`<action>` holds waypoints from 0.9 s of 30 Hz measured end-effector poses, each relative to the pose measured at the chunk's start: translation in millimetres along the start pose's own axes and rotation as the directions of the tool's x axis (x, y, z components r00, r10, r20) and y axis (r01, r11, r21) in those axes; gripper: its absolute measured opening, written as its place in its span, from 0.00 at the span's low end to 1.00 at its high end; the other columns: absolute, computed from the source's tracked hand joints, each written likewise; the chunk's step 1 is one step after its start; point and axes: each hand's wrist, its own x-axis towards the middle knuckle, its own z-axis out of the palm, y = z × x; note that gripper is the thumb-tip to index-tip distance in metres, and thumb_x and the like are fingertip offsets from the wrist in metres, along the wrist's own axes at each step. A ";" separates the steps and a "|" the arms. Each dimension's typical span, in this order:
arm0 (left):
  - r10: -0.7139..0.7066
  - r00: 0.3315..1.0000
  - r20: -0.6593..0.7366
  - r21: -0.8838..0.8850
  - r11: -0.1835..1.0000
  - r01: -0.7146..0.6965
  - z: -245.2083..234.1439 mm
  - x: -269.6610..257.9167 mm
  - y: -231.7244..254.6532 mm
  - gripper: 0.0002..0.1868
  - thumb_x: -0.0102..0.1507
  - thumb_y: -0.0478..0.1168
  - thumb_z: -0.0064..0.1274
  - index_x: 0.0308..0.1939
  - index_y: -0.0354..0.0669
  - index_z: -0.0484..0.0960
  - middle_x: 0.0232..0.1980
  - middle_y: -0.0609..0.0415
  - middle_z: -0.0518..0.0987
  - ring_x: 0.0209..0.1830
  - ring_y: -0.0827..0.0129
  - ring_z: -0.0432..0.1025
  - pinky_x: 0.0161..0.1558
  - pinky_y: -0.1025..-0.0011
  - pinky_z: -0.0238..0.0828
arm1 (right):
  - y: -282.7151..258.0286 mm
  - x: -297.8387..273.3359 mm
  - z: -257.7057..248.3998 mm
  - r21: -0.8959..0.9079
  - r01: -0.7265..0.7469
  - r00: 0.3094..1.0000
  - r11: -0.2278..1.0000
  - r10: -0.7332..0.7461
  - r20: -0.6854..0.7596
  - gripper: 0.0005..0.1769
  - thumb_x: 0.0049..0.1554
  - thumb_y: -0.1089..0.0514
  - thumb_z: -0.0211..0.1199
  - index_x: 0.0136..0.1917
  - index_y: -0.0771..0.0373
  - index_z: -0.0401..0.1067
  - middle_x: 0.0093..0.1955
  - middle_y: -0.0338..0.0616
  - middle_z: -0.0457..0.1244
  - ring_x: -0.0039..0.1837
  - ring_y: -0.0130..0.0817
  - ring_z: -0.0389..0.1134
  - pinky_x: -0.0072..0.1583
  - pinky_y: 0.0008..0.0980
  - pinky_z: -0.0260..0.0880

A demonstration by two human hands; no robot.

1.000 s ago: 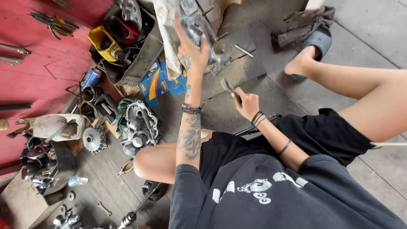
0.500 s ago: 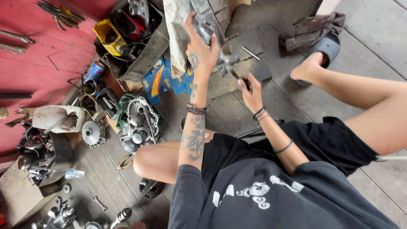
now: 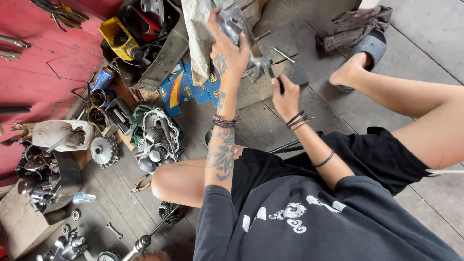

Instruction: The person sits on the floor and cleans a metallic engine component using a small metal tool to scrape off residue. They rotate the part to access different areas and occasionally wipe it with a cloth. Various engine parts and tools are scattered on the floor around them.

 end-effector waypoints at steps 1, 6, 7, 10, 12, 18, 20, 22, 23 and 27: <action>-0.132 0.989 0.070 0.206 0.972 0.115 -7.1 2.7 21.4 0.39 0.59 0.30 0.50 0.72 0.49 0.52 0.58 0.52 0.70 0.45 0.65 0.58 0.52 0.64 0.48 | -0.8 -9.2 11.1 0.051 -0.002 1.000 0.999 0.002 -0.003 0.21 0.72 0.49 0.49 0.40 0.61 0.63 0.27 0.33 0.53 0.24 0.21 0.48 0.27 0.24 0.44; -0.265 0.953 0.147 0.347 0.916 0.201 -13.1 3.8 53.9 0.34 0.65 0.34 0.52 0.71 0.57 0.52 0.64 0.59 0.75 0.12 0.72 0.61 0.20 0.74 0.57 | -9.5 13.0 -1.8 0.078 0.060 0.997 0.995 -0.062 0.035 0.22 0.72 0.48 0.49 0.40 0.61 0.66 0.27 0.31 0.53 0.25 0.19 0.47 0.27 0.22 0.44; -0.308 0.943 0.123 0.404 0.884 0.236 -8.0 -1.3 53.2 0.35 0.66 0.36 0.52 0.72 0.56 0.50 0.44 0.62 0.73 0.11 0.74 0.62 0.18 0.76 0.57 | -18.6 22.9 -5.7 0.060 0.037 0.999 0.998 -0.036 -0.009 0.22 0.72 0.49 0.49 0.39 0.61 0.63 0.28 0.32 0.51 0.27 0.22 0.45 0.31 0.26 0.42; -0.300 0.950 0.088 0.371 0.895 0.248 -5.1 -11.5 36.5 0.39 0.64 0.31 0.53 0.74 0.50 0.48 0.47 0.53 0.70 0.14 0.78 0.65 0.20 0.82 0.65 | -13.6 8.5 6.4 0.024 0.075 0.995 0.997 -0.074 -0.068 0.18 0.72 0.53 0.50 0.42 0.63 0.65 0.28 0.33 0.53 0.27 0.22 0.48 0.30 0.25 0.45; -0.251 0.965 0.081 0.278 0.935 0.220 -10.4 -6.8 27.9 0.43 0.61 0.24 0.54 0.75 0.45 0.49 0.69 0.42 0.69 0.18 0.80 0.68 0.24 0.86 0.73 | 10.8 -20.7 10.0 -0.002 0.132 0.988 0.991 -0.132 -0.083 0.16 0.72 0.56 0.49 0.47 0.66 0.70 0.28 0.33 0.58 0.25 0.19 0.52 0.26 0.19 0.49; -0.158 0.984 0.084 0.214 0.967 0.137 -25.8 -4.3 26.7 0.39 0.59 0.28 0.55 0.72 0.42 0.55 0.70 0.48 0.67 0.21 0.78 0.65 0.27 0.85 0.68 | 136.3 -59.8 13.8 0.005 -0.428 0.904 0.904 0.428 -0.001 0.31 0.70 0.36 0.46 0.32 0.57 0.56 0.28 0.41 0.52 0.32 0.33 0.51 0.40 0.37 0.48; -0.245 0.957 0.157 0.270 0.943 0.197 -36.7 6.0 72.9 0.34 0.63 0.29 0.51 0.70 0.50 0.53 0.61 0.48 0.73 0.16 0.75 0.63 0.22 0.77 0.61 | 159.0 -21.8 14.6 0.060 -0.522 0.850 0.851 0.525 -0.044 0.24 0.67 0.50 0.42 0.48 0.58 0.79 0.47 0.48 0.71 0.50 0.50 0.70 0.53 0.44 0.65; -0.237 0.957 0.165 0.255 0.948 0.190 -36.6 1.1 72.5 0.38 0.59 0.28 0.52 0.71 0.46 0.53 0.66 0.42 0.69 0.45 0.59 0.64 0.49 0.60 0.62 | 199.4 -12.8 22.4 -0.087 -0.489 0.872 0.868 0.489 -0.025 0.14 0.64 0.59 0.45 0.43 0.63 0.70 0.43 0.53 0.64 0.47 0.53 0.65 0.48 0.47 0.64; -0.229 0.960 0.163 0.249 0.951 0.185 -36.1 0.8 71.3 0.42 0.55 0.28 0.53 0.72 0.43 0.52 0.72 0.36 0.64 0.74 0.42 0.65 0.77 0.42 0.63 | 219.8 -5.1 26.3 -0.229 -0.436 0.893 0.870 0.450 0.012 0.07 0.60 0.69 0.47 0.39 0.68 0.61 0.39 0.59 0.58 0.43 0.56 0.60 0.44 0.51 0.63; -0.149 0.984 0.099 0.268 0.956 0.118 -32.0 -10.3 42.9 0.49 0.68 0.77 0.34 0.77 0.44 0.52 0.76 0.47 0.63 0.76 0.59 0.63 0.78 0.49 0.60 | 220.6 10.4 25.8 -0.306 -0.344 0.932 0.888 0.363 0.005 0.11 0.62 0.63 0.55 0.54 0.70 0.74 0.49 0.59 0.60 0.46 0.64 0.65 0.49 0.55 0.67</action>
